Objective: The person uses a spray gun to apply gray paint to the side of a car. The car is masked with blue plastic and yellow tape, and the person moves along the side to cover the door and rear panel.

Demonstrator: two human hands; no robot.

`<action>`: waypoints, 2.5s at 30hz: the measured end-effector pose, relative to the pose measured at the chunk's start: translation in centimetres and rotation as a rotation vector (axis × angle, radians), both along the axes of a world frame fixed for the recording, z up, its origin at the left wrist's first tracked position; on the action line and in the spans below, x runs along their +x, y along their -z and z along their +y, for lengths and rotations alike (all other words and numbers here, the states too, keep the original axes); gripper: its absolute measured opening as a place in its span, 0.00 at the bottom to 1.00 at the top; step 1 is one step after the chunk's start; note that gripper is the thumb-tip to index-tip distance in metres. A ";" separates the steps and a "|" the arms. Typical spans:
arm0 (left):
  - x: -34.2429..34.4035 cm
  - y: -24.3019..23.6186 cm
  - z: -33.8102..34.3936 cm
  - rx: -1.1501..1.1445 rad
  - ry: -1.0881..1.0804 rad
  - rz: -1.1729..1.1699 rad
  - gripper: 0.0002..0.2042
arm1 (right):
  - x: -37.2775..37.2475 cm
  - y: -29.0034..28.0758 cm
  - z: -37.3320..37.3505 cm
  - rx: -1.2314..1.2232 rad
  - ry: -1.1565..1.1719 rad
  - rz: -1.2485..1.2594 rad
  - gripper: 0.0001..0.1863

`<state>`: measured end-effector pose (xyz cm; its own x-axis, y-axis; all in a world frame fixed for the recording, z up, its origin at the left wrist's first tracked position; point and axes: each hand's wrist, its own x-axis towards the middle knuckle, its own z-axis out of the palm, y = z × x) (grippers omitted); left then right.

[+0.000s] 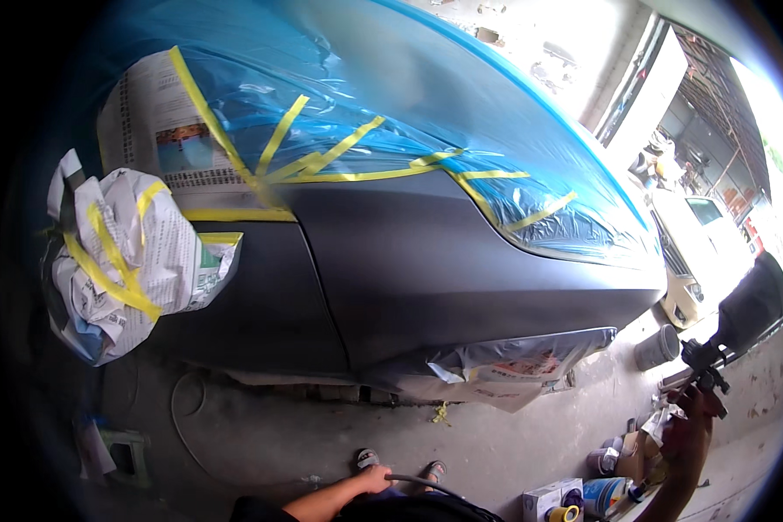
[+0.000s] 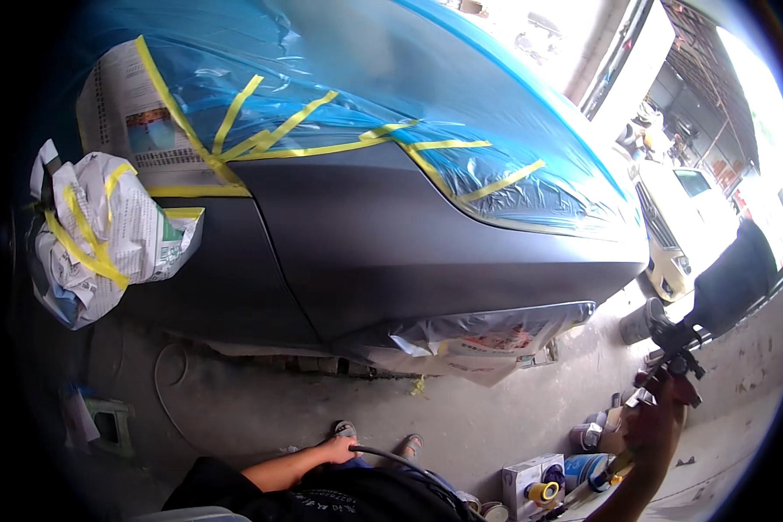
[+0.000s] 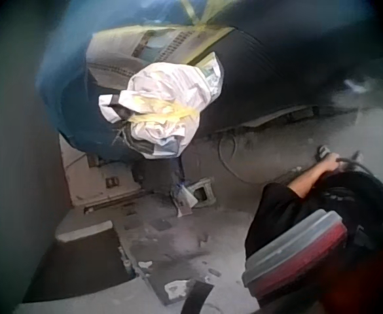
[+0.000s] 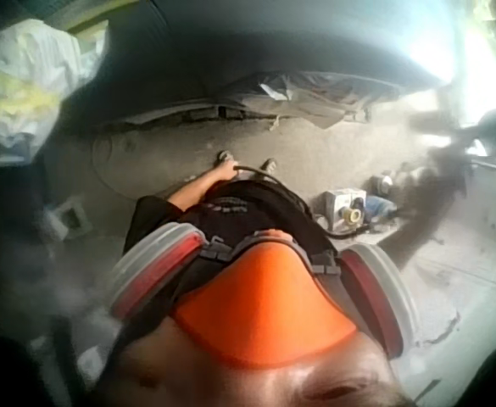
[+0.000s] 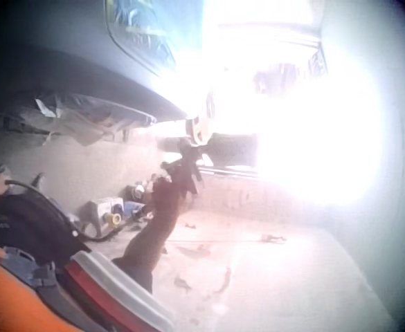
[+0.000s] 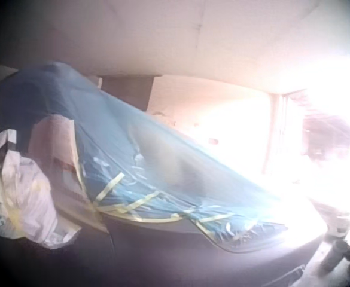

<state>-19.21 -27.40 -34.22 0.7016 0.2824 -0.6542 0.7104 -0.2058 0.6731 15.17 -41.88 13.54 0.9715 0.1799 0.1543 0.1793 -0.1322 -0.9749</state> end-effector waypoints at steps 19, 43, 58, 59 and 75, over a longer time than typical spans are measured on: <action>-4.2 0.4 0.4 0.080 -0.125 -0.200 0.17 | -7.1 -7.2 15.9 0.057 -0.836 0.119 0.19; -4.9 -1.8 0.5 0.057 -0.053 -0.226 0.18 | -15.0 -5.9 14.6 0.008 -1.367 0.039 0.21; -13.7 -4.0 -6.5 0.218 -0.021 0.105 0.19 | -11.7 8.9 -3.5 -0.149 -0.525 0.216 0.13; -14.5 -4.6 -6.8 0.170 -0.060 0.144 0.19 | -11.4 9.7 -4.3 -0.110 -0.473 0.183 0.14; -38.7 -1.9 -0.9 0.341 -0.138 0.439 0.20 | -32.9 23.4 3.7 -0.400 -0.704 -0.531 0.05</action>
